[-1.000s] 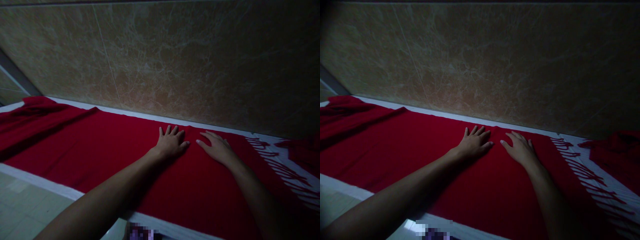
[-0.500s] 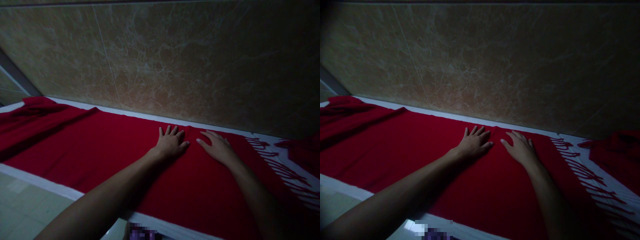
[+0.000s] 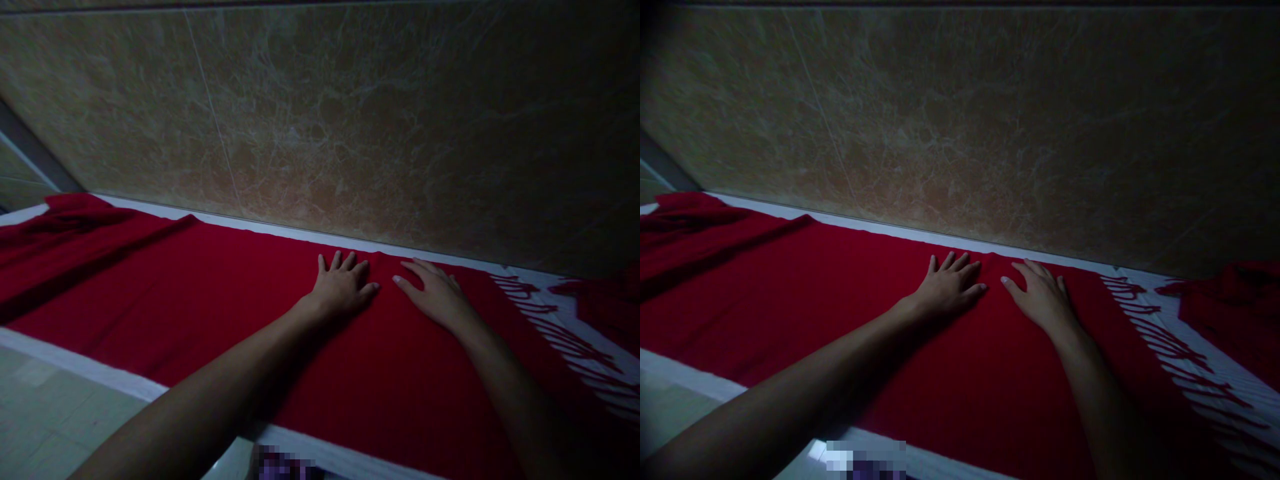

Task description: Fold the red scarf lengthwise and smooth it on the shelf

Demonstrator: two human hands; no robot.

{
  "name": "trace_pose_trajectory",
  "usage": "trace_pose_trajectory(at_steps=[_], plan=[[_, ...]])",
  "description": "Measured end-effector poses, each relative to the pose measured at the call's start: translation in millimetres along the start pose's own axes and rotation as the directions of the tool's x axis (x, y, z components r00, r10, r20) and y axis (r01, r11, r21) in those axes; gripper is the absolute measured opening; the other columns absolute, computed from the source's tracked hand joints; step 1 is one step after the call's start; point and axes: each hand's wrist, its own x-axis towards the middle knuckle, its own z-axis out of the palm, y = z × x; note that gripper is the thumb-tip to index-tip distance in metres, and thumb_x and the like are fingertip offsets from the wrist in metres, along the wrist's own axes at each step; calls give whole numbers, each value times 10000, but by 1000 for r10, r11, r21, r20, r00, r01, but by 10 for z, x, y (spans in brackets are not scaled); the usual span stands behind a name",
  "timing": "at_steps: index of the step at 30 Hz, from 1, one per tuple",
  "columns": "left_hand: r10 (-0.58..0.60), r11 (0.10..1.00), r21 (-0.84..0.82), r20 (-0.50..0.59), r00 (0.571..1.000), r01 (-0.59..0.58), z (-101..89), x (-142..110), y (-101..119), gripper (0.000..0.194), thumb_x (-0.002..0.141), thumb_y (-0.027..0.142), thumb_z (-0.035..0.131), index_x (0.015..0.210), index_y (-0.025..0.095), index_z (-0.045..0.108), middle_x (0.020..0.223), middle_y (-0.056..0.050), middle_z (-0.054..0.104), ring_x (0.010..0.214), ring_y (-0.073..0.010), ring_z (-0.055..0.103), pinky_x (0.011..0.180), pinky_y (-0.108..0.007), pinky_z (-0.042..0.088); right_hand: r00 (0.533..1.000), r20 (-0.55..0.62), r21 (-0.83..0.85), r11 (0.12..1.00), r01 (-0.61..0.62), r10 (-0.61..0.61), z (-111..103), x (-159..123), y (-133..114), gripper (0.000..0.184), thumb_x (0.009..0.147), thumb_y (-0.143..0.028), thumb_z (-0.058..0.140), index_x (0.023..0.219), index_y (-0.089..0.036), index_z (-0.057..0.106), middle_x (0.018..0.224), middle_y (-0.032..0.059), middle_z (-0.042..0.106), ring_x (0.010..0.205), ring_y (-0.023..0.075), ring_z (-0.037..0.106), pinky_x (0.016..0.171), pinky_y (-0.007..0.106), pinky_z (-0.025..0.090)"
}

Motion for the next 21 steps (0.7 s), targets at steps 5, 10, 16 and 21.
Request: trace_pose_trajectory(at_steps=[5,10,16,21], plan=[[4,1000,8,-5,1000,-4,-32,-30,19,686,1050,661,382,1597,251,440,1718,-123,304,1594,-434,186,1229,-768,120,1000,10,4,1000,-6,6,26,11,15,511,1009,-522,511,1444,-279,625,1607,117,500,1492,372,427,1185,734,314],[-6,1000,16,17,1000,6,-55,-47,27,696,1053,668,357,1608,254,422,1728,-117,276,1600,-430,163,1233,-762,121,1000,1,-4,1000,-14,14,32,7,1,528,1012,-498,510,1462,-241,611,1611,131,493,1490,373,431,1188,731,313],[-4,1000,6,8,1000,4,-51,-38,23,702,1052,667,361,1616,251,415,1728,-118,272,1601,-426,159,1238,-757,107,1000,-13,-4,1000,-10,9,17,5,-16,534,1021,-501,501,1474,-237,600,1630,131,466,1504,372,411,1186,730,318],[-9,1000,14,12,1000,9,-44,-38,25,713,1048,681,352,1622,261,405,1729,-113,272,1601,-427,161,1238,-755,108,1000,5,7,1000,-5,5,43,16,15,511,1008,-502,518,1452,-269,619,1609,121,498,1492,378,427,1182,738,313]])
